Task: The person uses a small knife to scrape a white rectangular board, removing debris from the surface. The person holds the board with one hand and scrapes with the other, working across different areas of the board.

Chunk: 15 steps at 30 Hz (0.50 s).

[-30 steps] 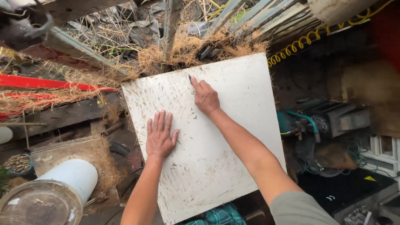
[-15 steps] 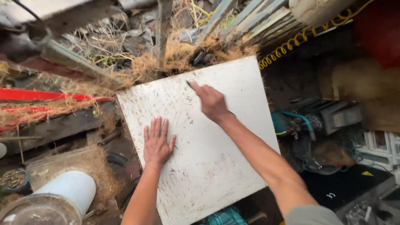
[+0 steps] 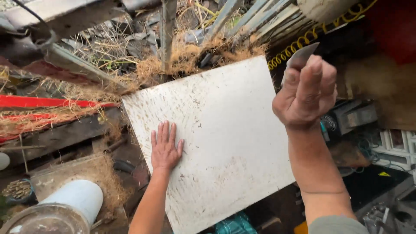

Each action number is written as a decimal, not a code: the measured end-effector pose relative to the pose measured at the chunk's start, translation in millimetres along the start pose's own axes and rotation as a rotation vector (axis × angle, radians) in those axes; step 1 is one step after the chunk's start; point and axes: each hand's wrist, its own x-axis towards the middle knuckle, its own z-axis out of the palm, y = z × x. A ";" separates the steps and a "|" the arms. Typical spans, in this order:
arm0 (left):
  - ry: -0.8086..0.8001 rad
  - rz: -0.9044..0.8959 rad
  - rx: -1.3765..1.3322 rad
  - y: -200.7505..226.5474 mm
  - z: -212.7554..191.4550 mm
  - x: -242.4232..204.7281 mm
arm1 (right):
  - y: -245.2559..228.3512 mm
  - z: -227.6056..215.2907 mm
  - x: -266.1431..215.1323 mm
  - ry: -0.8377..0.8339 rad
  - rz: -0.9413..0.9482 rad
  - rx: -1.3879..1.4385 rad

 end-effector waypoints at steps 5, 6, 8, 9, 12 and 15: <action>-0.057 -0.013 -0.032 -2.3 -1.8 -1.5 | -18.3 4.4 11.2 0.013 0.362 0.155; -0.042 -0.006 -0.028 -2.5 -2.1 6.7 | -21.0 7.4 13.1 0.071 0.580 0.332; -0.026 -0.001 -0.028 -1.4 -5.3 1.3 | -25.2 9.5 19.9 0.159 0.893 0.604; -0.013 0.009 -0.030 -0.9 -7.2 2.6 | -26.0 10.1 24.9 0.234 1.200 0.888; 0.016 0.002 0.021 -0.4 4.7 -0.7 | -33.5 10.4 15.4 0.187 1.126 0.822; 0.024 0.010 0.033 -2.7 4.1 2.6 | -26.7 22.2 6.8 0.219 1.079 0.851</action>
